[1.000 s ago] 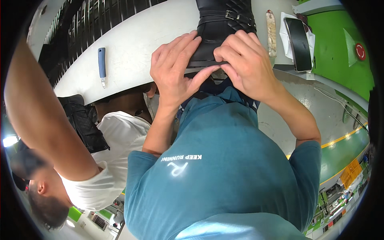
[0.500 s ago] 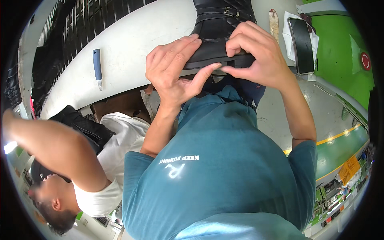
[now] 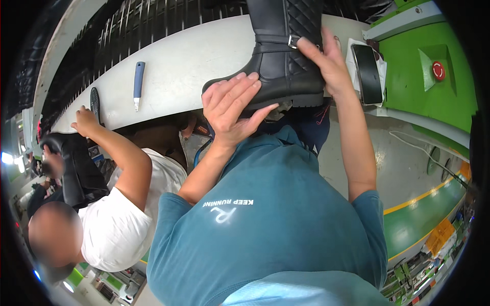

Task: The recorder is inspecting and preparing black quilted boots on an assembly line, checking the zippers and soles.

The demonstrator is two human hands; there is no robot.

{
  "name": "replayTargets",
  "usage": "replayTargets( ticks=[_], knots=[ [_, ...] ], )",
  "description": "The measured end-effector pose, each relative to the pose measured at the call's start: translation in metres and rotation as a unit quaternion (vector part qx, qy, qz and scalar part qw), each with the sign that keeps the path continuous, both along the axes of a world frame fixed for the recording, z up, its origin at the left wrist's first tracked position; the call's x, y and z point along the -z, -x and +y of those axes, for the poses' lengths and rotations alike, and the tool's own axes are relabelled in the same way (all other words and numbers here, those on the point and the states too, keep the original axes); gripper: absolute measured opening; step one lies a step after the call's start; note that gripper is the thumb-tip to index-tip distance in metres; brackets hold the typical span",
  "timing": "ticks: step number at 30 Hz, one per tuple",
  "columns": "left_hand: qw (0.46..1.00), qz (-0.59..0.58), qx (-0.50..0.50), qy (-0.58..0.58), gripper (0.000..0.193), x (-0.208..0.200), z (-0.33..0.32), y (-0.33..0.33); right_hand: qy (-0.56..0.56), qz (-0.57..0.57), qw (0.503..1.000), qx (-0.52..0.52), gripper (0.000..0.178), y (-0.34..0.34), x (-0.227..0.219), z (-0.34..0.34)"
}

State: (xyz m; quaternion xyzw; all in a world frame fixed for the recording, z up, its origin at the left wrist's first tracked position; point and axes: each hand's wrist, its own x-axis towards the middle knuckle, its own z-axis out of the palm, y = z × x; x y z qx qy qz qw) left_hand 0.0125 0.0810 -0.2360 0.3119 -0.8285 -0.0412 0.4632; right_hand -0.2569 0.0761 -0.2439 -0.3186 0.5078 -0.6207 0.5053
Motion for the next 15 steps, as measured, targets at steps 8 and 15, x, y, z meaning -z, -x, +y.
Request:
replayTargets(
  ticks=[8,15],
  knots=[
    [0.895,0.224,0.124,-0.366,0.083,0.02,-0.012,-0.071,0.019,-0.046,0.997,-0.059,0.067,0.001,0.006,0.019],
    [0.851,0.307,0.175,-0.389,0.075,0.021,-0.02,-0.074,0.071,-0.036,0.996,0.032,0.061,-0.013,0.0,0.037]
  ],
)
